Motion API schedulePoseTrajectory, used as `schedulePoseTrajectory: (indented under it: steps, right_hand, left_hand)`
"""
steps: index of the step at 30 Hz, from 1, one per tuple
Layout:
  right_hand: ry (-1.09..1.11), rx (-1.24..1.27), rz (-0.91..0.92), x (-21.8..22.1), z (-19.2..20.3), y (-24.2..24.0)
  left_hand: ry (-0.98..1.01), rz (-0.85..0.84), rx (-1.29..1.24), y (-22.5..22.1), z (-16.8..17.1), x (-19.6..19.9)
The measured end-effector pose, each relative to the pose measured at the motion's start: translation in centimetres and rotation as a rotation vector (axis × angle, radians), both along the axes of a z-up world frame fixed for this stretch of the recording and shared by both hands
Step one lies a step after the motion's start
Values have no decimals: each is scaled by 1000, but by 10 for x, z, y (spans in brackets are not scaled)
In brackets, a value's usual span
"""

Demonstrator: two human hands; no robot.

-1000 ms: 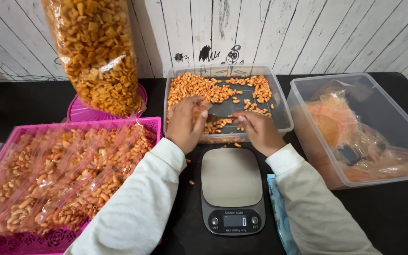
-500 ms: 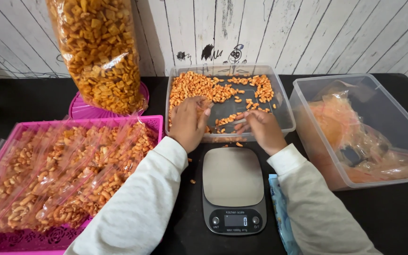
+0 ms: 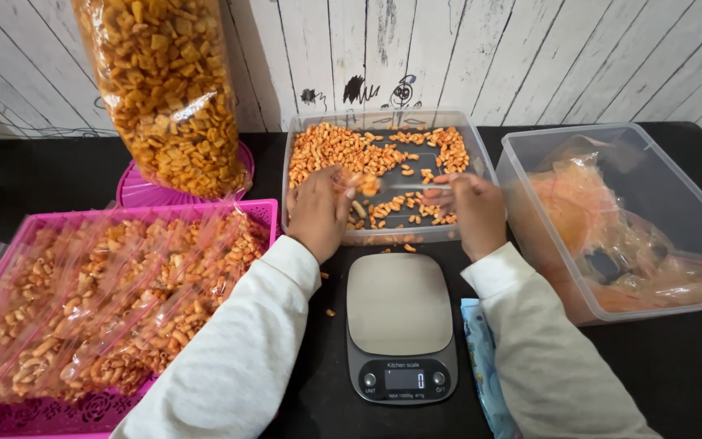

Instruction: The person scoops orange snack pieces from a clear container into small plastic bags using a spoon, weighs each bag on a digital scale, and places the filled bags into a pink basket. The process is repeated multiple times throughout the clip.

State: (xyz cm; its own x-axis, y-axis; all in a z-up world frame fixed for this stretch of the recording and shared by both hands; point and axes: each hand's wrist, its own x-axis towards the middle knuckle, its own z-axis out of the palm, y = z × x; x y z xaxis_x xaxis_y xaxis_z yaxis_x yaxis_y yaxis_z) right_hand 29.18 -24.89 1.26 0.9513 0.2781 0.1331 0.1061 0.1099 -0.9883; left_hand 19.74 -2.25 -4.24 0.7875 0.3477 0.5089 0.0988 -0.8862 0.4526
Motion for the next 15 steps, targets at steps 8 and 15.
schedulePoseTrajectory:
  steps: [8, 15]
  right_hand:
    - [-205, -82, -37, -9, 6, 0]
    - [-542, -88, -44, -31, 5, 7]
  left_hand:
    - [138, -13, -60, -5, -4, 1]
    - [174, 24, -81, 4, -21, 11]
